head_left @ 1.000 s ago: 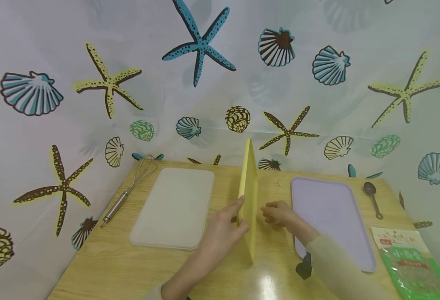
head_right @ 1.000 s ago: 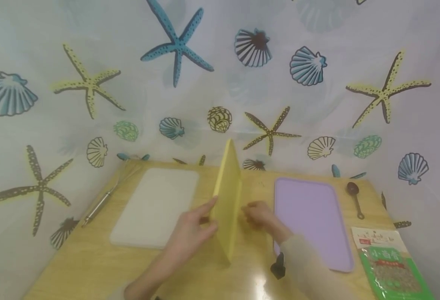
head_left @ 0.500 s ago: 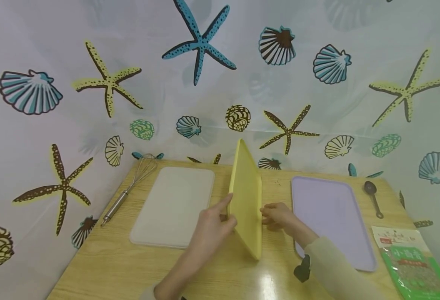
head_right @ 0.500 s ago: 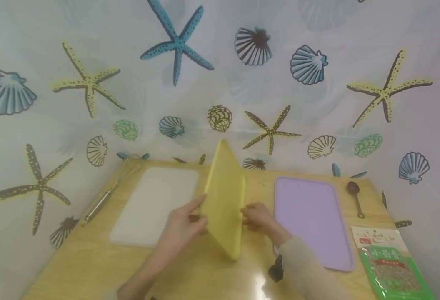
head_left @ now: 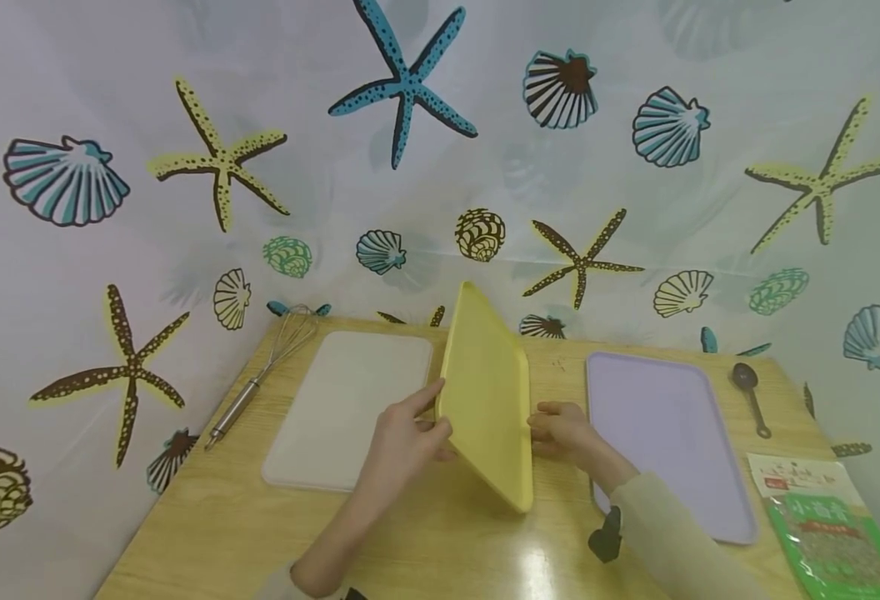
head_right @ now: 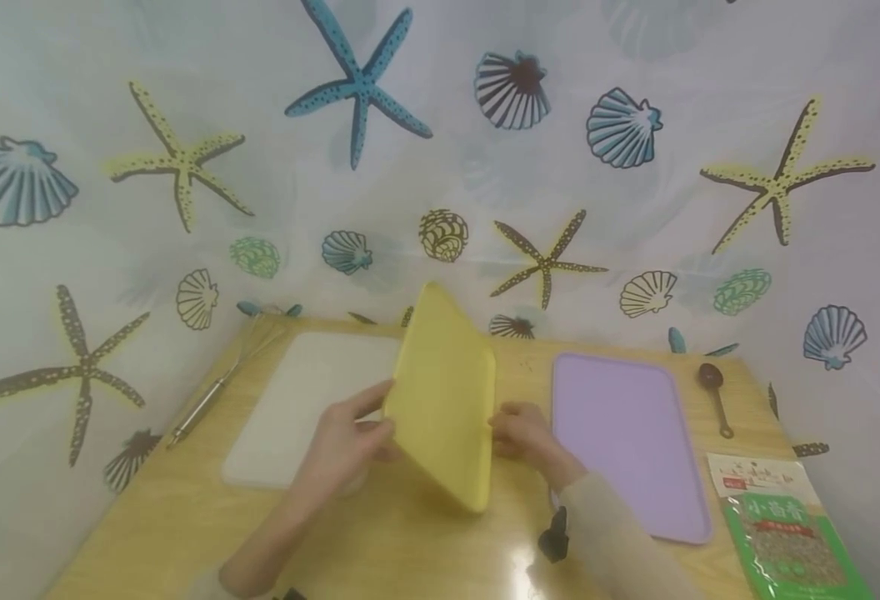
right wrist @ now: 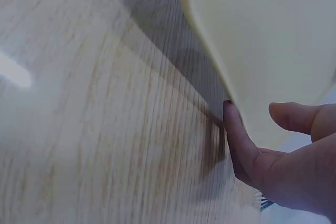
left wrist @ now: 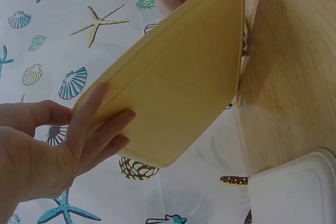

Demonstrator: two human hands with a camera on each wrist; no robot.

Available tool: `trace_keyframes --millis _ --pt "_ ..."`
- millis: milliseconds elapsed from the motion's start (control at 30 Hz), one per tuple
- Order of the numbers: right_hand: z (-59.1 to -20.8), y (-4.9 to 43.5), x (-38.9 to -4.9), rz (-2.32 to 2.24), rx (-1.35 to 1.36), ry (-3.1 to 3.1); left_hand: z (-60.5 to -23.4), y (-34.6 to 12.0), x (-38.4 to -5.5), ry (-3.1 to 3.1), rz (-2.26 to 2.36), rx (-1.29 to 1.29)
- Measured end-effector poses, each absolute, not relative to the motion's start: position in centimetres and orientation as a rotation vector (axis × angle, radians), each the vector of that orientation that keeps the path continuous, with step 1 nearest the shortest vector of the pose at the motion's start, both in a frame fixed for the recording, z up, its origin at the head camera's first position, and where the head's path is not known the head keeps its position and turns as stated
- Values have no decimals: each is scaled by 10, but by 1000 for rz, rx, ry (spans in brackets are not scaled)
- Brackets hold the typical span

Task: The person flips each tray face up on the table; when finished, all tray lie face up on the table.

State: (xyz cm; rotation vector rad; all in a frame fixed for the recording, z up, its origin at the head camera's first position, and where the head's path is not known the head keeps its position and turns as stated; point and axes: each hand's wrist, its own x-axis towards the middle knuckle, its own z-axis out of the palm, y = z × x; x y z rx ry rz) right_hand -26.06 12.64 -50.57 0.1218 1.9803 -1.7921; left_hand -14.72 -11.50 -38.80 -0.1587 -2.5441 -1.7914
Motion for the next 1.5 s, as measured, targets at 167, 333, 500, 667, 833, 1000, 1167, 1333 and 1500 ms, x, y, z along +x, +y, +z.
trace_keyframes --millis 167,333,500,667,833,1000,1167,1333,1500 --pt "-508 129 -265 -1759 161 2016 -389 -121 -149 -2530 -1879 -117" --pt "-509 132 -267 -1739 192 2023 -391 -127 -154 -2527 -1959 -109" --pt "-507 135 -267 -1718 204 2056 -389 -133 -158 -2550 -2017 -53" --pt "-509 140 -266 -1739 189 2064 -391 -138 -165 -2556 -2085 -4" --pt "-513 144 -264 -1774 187 2071 -397 -142 -174 -2548 -2160 38" --pt "-511 149 -261 -1749 146 2118 -404 -147 -182 -2541 -2190 59" --pt "-508 155 -259 -1711 115 2159 -411 -151 -190 -2590 -2156 63" --pt "-507 159 -258 -1702 105 2175 -416 -155 -195 -2666 -2106 75" --pt "-508 162 -256 -1705 73 2195 -424 -156 -201 -2746 -2043 68"
